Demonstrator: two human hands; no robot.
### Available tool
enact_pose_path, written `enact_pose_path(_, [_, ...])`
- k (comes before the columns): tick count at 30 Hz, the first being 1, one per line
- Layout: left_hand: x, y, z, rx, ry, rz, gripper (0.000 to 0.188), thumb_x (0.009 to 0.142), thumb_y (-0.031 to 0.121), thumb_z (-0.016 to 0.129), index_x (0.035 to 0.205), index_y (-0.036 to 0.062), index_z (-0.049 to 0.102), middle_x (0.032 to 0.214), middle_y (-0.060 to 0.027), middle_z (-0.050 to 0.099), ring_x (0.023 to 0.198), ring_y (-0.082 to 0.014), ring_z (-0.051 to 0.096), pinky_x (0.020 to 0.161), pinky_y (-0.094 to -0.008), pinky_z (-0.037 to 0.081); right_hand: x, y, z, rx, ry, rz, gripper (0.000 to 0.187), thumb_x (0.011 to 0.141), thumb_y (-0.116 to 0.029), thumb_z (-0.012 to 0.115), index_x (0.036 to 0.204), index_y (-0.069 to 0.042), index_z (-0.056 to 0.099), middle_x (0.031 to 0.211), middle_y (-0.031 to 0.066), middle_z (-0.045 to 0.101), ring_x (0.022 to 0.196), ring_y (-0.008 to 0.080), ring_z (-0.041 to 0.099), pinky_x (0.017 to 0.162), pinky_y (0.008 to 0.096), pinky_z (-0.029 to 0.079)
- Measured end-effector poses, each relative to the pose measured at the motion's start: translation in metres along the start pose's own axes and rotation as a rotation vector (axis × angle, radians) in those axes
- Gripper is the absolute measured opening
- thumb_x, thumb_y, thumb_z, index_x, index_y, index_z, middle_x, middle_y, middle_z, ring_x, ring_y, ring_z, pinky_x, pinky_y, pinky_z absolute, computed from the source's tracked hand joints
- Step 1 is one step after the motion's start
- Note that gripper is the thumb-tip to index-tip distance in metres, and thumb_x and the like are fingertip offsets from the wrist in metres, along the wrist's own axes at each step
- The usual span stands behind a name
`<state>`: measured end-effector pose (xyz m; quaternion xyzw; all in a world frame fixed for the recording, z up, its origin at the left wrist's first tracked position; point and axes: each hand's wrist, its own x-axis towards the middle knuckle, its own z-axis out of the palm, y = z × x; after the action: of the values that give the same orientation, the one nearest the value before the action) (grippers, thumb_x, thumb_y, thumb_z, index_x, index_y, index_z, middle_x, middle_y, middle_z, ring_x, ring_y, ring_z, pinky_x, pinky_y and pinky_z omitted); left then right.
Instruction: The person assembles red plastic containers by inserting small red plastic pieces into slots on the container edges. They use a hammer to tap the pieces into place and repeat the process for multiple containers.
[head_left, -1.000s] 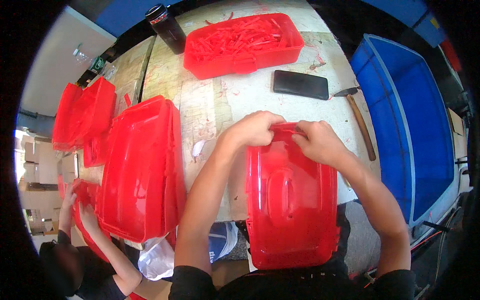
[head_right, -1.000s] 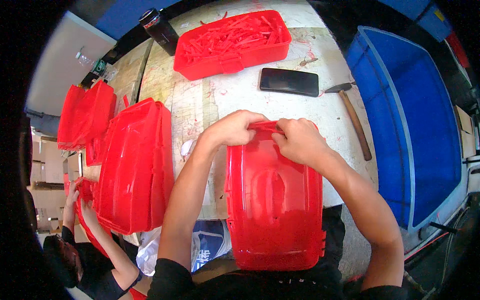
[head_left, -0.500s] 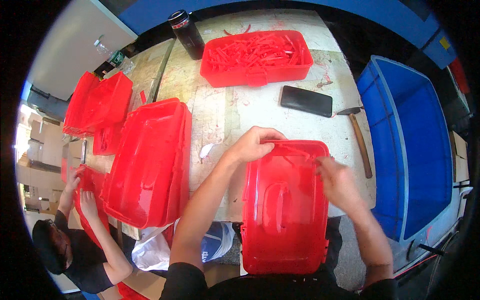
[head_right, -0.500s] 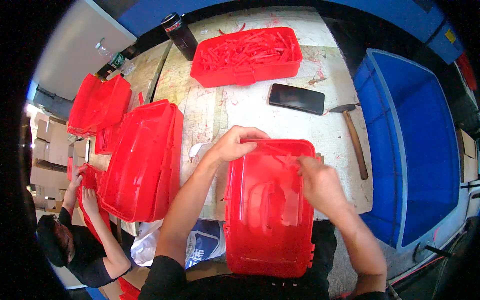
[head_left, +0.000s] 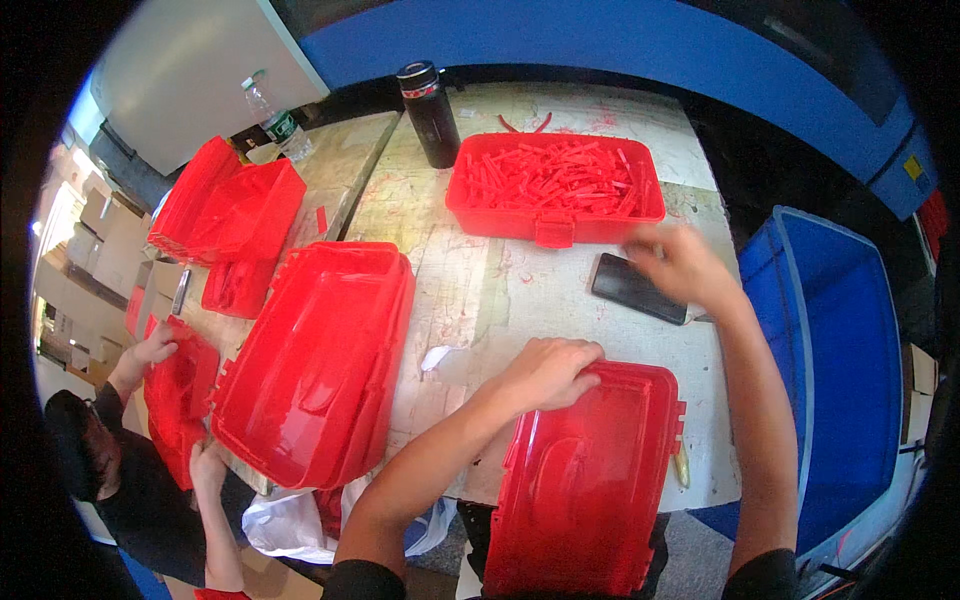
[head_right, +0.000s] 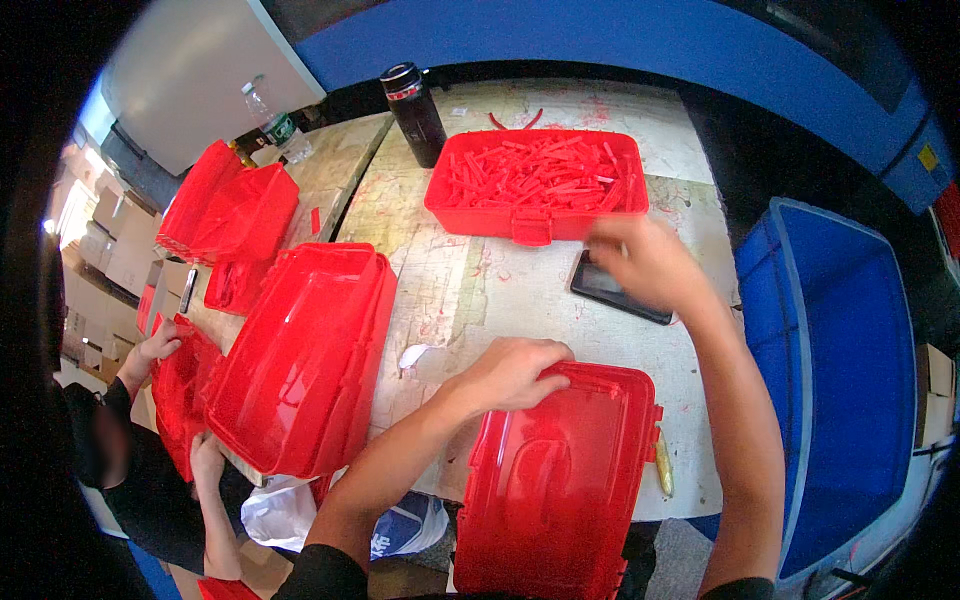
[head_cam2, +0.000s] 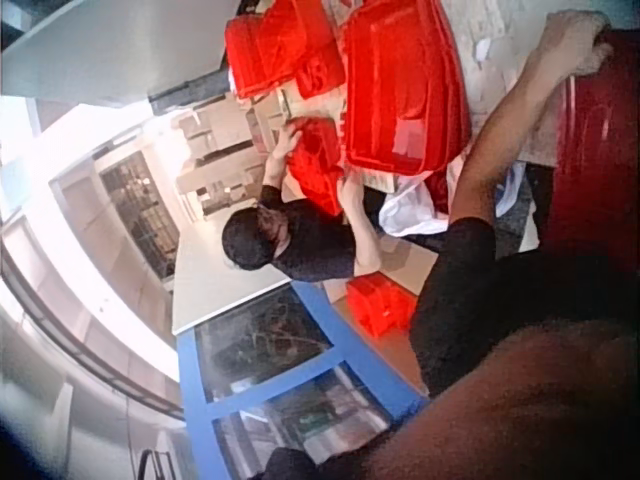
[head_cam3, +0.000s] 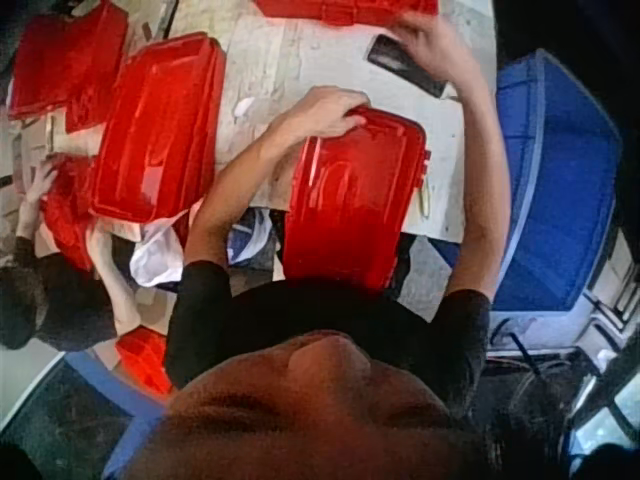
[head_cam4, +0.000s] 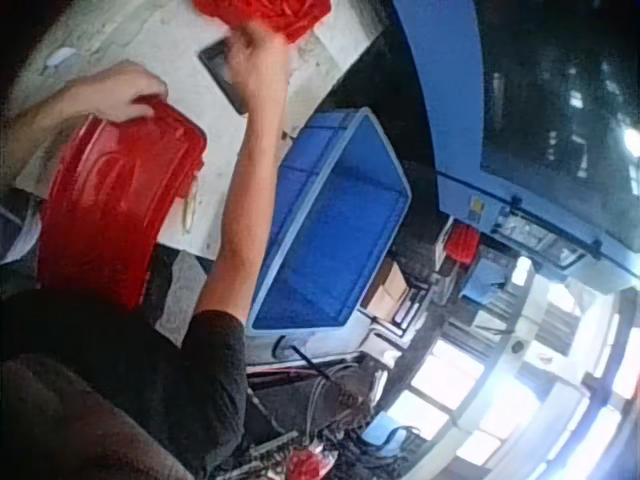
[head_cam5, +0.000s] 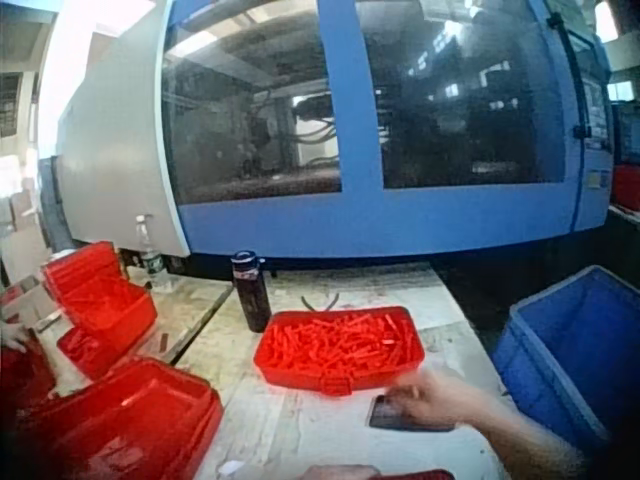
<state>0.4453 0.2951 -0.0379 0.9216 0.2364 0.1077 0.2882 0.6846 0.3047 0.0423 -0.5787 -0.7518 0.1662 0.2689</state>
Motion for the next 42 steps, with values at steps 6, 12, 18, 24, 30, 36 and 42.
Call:
enact_pose_path(6, [-0.005,-0.009,0.01,-0.253,0.17,-0.11,0.029,0.086,0.005,0.066,0.115,0.0041,0.062,0.105,-0.0161,0.069,0.101,-0.0295,0.068,0.088,-0.0351,0.054,0.13,0.107,0.065,-0.324,0.096,0.085,0.032,0.082,-0.01,0.058,0.112,-0.01,0.07,0.106,0.0209,0.069,0.101,0.0384,0.066,0.088,0.0483,0.052])
enact_pose_path(12, [-0.021,-0.018,-0.013,-0.352,0.23,-0.172,0.035,0.086,-0.001,0.06,0.121,0.0005,0.06,0.118,-0.0176,0.065,0.112,-0.0294,0.063,0.097,-0.0373,0.049,0.144,0.123,0.073,-0.386,-0.099,0.046,0.027,0.084,-0.018,0.065,0.109,-0.009,0.069,0.103,0.0184,0.07,0.097,0.0373,0.067,0.087,0.0472,0.053])
enact_pose_path(18, [-0.001,0.023,0.0,0.357,0.036,0.284,0.046,0.082,0.013,0.059,0.127,0.0038,0.06,0.14,-0.0152,0.052,0.132,-0.0302,0.048,0.112,-0.0484,0.035,0.09,0.075,0.041,0.003,0.712,-0.183,0.018,0.095,-0.015,0.058,0.108,-0.005,0.065,0.093,0.0164,0.069,0.085,0.0328,0.067,0.078,0.0407,0.052])
enact_pose_path(24, [0.011,0.056,0.006,0.416,-0.12,0.341,0.053,0.079,0.012,0.058,0.132,0.0036,0.055,0.148,-0.0164,0.045,0.141,-0.0305,0.037,0.116,-0.0543,0.027,-0.083,-0.011,-0.005,0.615,0.607,0.438,0.022,0.102,-0.023,0.052,0.104,-0.007,0.067,0.066,-0.0078,0.047,0.056,0.0,0.039,0.047,0.0178,0.029])
enact_pose_path(30, [0.05,0.082,0.052,0.435,-0.114,0.785,0.036,0.084,0.013,0.058,0.12,0.0128,0.061,0.117,-0.0108,0.061,0.119,-0.0266,0.055,0.107,-0.0488,0.039,-0.235,-0.057,0.007,1.1,0.42,0.616,0.039,0.098,-0.011,0.054,0.136,-0.005,0.047,0.075,0.004,0.057,0.055,0.0069,0.046,0.048,0.0205,0.033])
enact_pose_path(36, [0.039,0.02,0.012,0.751,-0.034,0.265,0.008,0.078,0.008,0.06,0.078,0.0083,0.068,0.081,-0.0159,0.066,0.077,-0.0332,0.067,0.069,-0.0457,0.056,-0.323,-0.066,0.007,1.571,0.479,0.314,0.039,0.097,-0.018,0.059,0.13,0.002,0.055,0.106,0.0175,0.065,0.095,0.0251,0.068,0.075,0.0301,0.055])
enact_pose_path(42, [-0.046,-0.039,-0.049,0.615,-0.21,-0.313,0.024,0.078,0.019,0.074,0.097,0.005,0.068,0.094,-0.0212,0.069,0.093,-0.0399,0.067,0.081,-0.0484,0.053,-0.351,-0.071,0.011,1.916,0.243,0.105,0.079,0.082,-0.02,0.069,0.143,0.013,0.032,0.138,0.038,0.046,0.127,0.0419,0.054,0.093,0.042,0.054])
